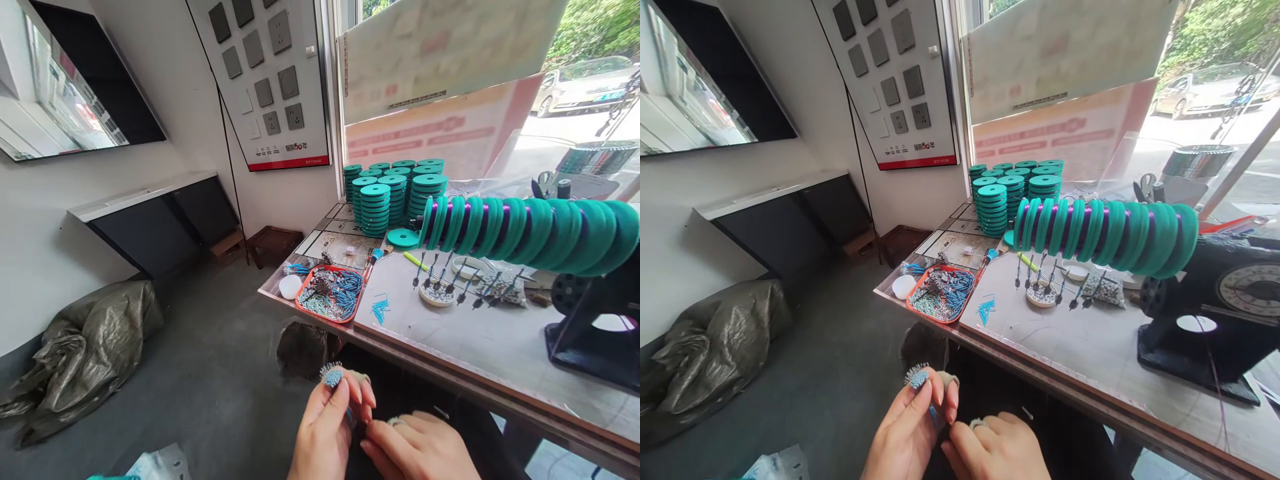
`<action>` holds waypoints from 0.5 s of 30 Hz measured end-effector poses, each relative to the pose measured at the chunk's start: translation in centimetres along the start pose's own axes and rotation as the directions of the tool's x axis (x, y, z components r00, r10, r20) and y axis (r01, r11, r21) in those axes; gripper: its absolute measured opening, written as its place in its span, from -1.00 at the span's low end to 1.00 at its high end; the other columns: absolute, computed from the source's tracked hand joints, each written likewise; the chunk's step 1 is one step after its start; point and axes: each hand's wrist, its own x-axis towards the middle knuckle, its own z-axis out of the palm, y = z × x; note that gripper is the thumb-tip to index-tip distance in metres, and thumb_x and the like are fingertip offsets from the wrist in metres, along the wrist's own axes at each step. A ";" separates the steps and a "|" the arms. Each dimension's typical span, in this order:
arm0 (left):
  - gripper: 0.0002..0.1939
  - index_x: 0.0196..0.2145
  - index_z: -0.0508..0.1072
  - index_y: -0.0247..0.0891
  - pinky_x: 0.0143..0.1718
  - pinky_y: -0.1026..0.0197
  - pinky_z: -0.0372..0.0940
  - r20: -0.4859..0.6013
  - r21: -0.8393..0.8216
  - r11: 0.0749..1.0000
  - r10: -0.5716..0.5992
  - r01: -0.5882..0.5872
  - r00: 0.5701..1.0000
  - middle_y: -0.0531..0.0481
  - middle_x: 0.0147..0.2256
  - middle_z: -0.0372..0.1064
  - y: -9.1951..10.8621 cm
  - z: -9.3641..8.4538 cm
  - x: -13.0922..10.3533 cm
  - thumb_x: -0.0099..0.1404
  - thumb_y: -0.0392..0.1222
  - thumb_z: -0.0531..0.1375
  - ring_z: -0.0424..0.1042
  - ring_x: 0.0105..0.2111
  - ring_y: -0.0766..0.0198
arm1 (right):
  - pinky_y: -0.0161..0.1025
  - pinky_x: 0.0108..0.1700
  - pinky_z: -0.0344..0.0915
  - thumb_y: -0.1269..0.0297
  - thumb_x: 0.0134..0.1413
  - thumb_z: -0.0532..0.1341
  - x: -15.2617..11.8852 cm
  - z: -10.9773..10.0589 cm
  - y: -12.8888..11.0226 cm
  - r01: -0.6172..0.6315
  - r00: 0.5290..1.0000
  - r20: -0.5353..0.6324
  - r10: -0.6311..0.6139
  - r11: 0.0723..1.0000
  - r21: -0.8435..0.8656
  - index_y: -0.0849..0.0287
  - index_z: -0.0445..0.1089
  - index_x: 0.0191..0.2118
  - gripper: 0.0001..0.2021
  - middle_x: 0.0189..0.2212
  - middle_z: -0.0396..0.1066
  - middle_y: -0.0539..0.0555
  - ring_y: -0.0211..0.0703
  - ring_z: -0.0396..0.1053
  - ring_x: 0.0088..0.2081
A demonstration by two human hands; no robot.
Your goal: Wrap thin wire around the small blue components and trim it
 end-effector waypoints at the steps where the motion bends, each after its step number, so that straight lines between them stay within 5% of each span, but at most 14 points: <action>1: -0.74 -0.57 0.37 -0.31 -0.42 0.28 0.10 0.011 -0.065 0.997 -0.032 0.032 0.999 -0.03 -0.51 0.30 0.2 0.1 0.0 0.14 -0.08 0.23 0.21 -0.51 0.33 | -0.34 -0.63 -0.05 0.38 0.29 -0.09 0.1 0.0 0.0 0.010 1.000 -0.016 -0.010 1.000 -0.004 0.15 0.19 -0.62 -0.57 -0.81 0.17 -0.13 -0.39 0.12 -0.78; 6: -0.76 -0.58 0.34 -0.32 -0.49 0.32 0.09 0.055 -0.302 0.927 -0.218 0.224 0.974 0.07 -0.60 0.23 1.0 0.7 -0.5 0.18 -0.20 0.22 0.04 -0.67 0.49 | -0.36 -0.62 -0.08 0.50 0.25 -0.13 0.8 -0.4 0.1 0.103 0.991 -0.092 -0.102 0.995 0.001 0.17 0.09 -0.72 -0.51 -0.86 0.07 -0.12 -0.42 0.02 -0.79; 11: -0.76 -0.60 0.33 -0.34 -0.62 0.41 0.00 0.026 -0.360 0.895 -0.272 0.263 0.962 0.12 -0.63 0.15 1.2 1.0 -0.7 0.13 -0.23 0.26 -0.07 -0.69 0.53 | -0.35 -0.63 -0.10 0.48 0.26 -0.13 1.2 -0.8 0.2 0.144 0.983 -0.106 -0.147 0.989 -0.041 0.18 0.06 -0.74 -0.49 -0.87 0.02 -0.13 -0.43 -0.01 -0.79; 13: -0.75 -0.61 0.32 -0.34 -0.64 0.43 -0.02 -0.038 -0.352 0.910 -0.247 0.219 0.968 0.13 -0.63 0.12 2.2 1.0 -0.3 0.08 -0.24 0.29 -0.06 -0.68 0.53 | -0.35 -0.63 -0.10 0.49 0.26 -0.12 1.1 -0.9 0.2 0.131 0.985 -0.106 -0.136 0.990 -0.049 0.18 0.05 -0.74 -0.49 -0.87 0.01 -0.13 -0.43 -0.01 -0.79; 15: -0.75 -0.63 0.30 -0.33 -0.64 0.43 -0.01 -0.179 -0.315 0.949 -0.092 0.032 0.980 0.15 -0.63 0.09 4.1 0.8 0.2 0.04 -0.27 0.31 -0.02 -0.67 0.52 | -0.35 -0.64 -0.09 0.51 0.24 -0.10 0.8 -0.9 0.2 0.128 0.987 -0.098 -0.131 0.991 -0.044 0.18 0.03 -0.75 -0.51 -0.87 0.00 -0.14 -0.44 -0.01 -0.79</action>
